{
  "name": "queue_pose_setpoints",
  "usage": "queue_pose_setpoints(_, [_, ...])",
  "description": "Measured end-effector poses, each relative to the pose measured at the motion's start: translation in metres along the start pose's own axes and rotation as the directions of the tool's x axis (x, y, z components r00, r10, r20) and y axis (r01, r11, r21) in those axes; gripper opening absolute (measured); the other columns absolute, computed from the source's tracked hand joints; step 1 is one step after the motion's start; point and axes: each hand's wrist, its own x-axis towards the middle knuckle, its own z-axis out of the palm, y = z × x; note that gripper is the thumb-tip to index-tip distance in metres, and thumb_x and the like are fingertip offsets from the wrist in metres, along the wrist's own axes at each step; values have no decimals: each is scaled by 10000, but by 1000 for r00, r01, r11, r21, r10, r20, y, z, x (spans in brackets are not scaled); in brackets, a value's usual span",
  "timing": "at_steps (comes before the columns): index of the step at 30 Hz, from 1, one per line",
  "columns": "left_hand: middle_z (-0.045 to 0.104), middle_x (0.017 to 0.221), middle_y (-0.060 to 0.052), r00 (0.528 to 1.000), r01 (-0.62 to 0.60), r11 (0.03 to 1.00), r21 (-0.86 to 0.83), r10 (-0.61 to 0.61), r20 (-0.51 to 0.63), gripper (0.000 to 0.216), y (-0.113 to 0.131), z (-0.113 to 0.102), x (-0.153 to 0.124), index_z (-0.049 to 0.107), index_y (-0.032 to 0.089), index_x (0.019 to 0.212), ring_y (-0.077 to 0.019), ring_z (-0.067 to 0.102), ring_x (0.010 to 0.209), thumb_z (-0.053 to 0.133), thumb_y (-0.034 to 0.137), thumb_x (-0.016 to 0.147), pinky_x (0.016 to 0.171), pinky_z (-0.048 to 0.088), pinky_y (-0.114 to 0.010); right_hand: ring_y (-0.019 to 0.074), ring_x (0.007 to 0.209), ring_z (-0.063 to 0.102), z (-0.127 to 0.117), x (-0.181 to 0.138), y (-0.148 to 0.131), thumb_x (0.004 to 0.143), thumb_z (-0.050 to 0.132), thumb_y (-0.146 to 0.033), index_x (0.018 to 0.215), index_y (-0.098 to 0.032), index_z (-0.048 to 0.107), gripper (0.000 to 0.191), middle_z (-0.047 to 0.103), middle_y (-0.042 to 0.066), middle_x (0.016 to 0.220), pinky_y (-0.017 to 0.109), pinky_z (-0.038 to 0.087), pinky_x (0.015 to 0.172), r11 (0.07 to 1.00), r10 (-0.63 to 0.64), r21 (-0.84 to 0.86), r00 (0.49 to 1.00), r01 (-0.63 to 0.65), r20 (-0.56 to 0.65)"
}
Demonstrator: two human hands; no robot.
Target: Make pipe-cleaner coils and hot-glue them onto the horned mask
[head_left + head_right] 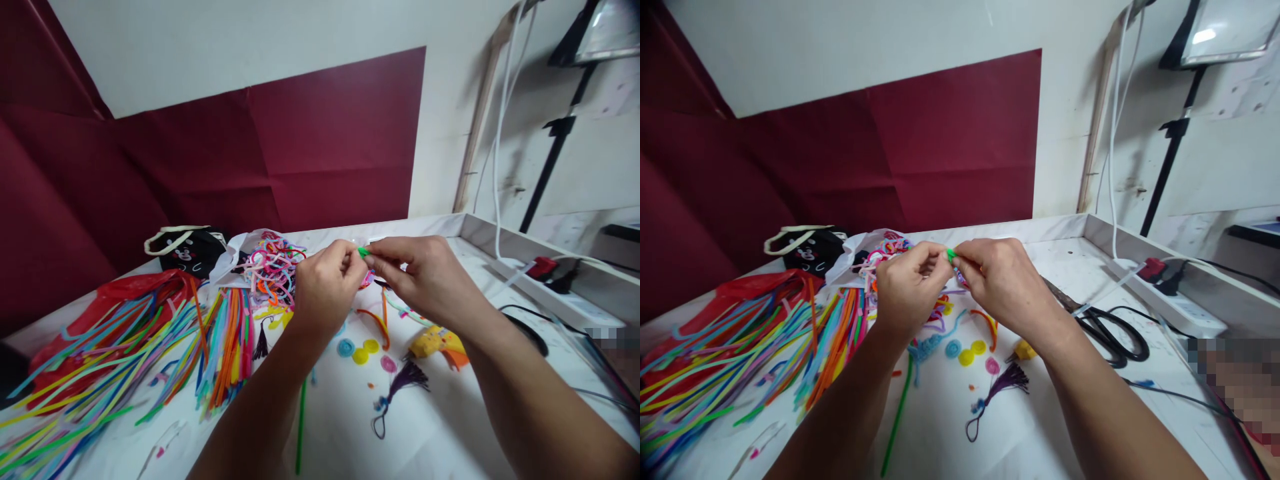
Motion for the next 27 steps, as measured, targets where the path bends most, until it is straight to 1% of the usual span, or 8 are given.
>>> queue_pose_setpoints(5, [612,547,37,991,-43,997,63,51,-125,97,-1,3,0,639,153,699,-85,571,490,599,108,775,532,410,-194,106,574,540,3,-2,-3,876,594,-194,760,-159,710,167,651,-4,637,240,364,562,988,120,98,992,-117,-33])
queue_pose_setpoints(8, [619,543,43,986,-14,999,35,19,-164,111,-1,2,1,639,162,692,-79,581,488,602,96,772,525,422,-179,120,588,556,5,-2,-4,877,598,-235,769,-166,717,175,655,5,644,242,385,554,960,206,204,978,-193,-44])
queue_pose_setpoints(10, [636,558,40,986,34,998,-48,-41,-163,113,-1,2,2,640,165,703,-81,603,500,596,100,785,530,445,-173,123,595,566,5,-1,-4,869,611,-251,760,-174,717,170,656,6,654,239,402,548,915,261,326,965,-237,-32])
queue_pose_setpoints(12, [654,582,32,983,103,981,-163,-126,-135,101,-2,2,2,640,168,726,-93,632,521,591,127,804,542,477,-180,118,574,560,6,1,-5,846,635,-255,724,-178,712,164,640,2,627,234,416,535,830,329,477,944,-290,2])
queue_pose_setpoints(15, [680,623,16,961,230,916,-329,-268,-74,85,-4,3,1,636,172,765,-115,663,548,578,178,827,551,517,-199,118,548,559,8,4,-6,798,687,-282,706,-175,715,144,647,14,626,237,440,516,648,432,670,899,-361,66])
queue_pose_setpoints(19, [660,607,16,928,324,824,-464,-373,-15,101,-8,6,2,622,173,774,-121,655,534,556,214,838,541,531,-208,132,597,586,12,5,-6,733,764,-330,753,-171,731,164,667,30,667,236,455,522,471,485,790,863,-393,139])
queue_pose_setpoints(22, [613,587,33,927,344,813,-470,-373,33,100,-10,7,2,607,176,778,-101,611,509,551,227,843,521,499,-192,125,632,580,15,5,-5,698,790,-321,718,-164,716,175,659,24,698,224,459,536,416,498,806,847,-422,186])
queue_pose_setpoints(27, [595,590,44,941,334,805,-490,-318,118,118,-10,2,3,654,180,877,-83,562,500,542,204,847,497,447,-176,97,592,541,17,3,-1,711,776,-292,687,-148,694,167,636,12,684,211,436,524,451,480,783,856,-428,191])
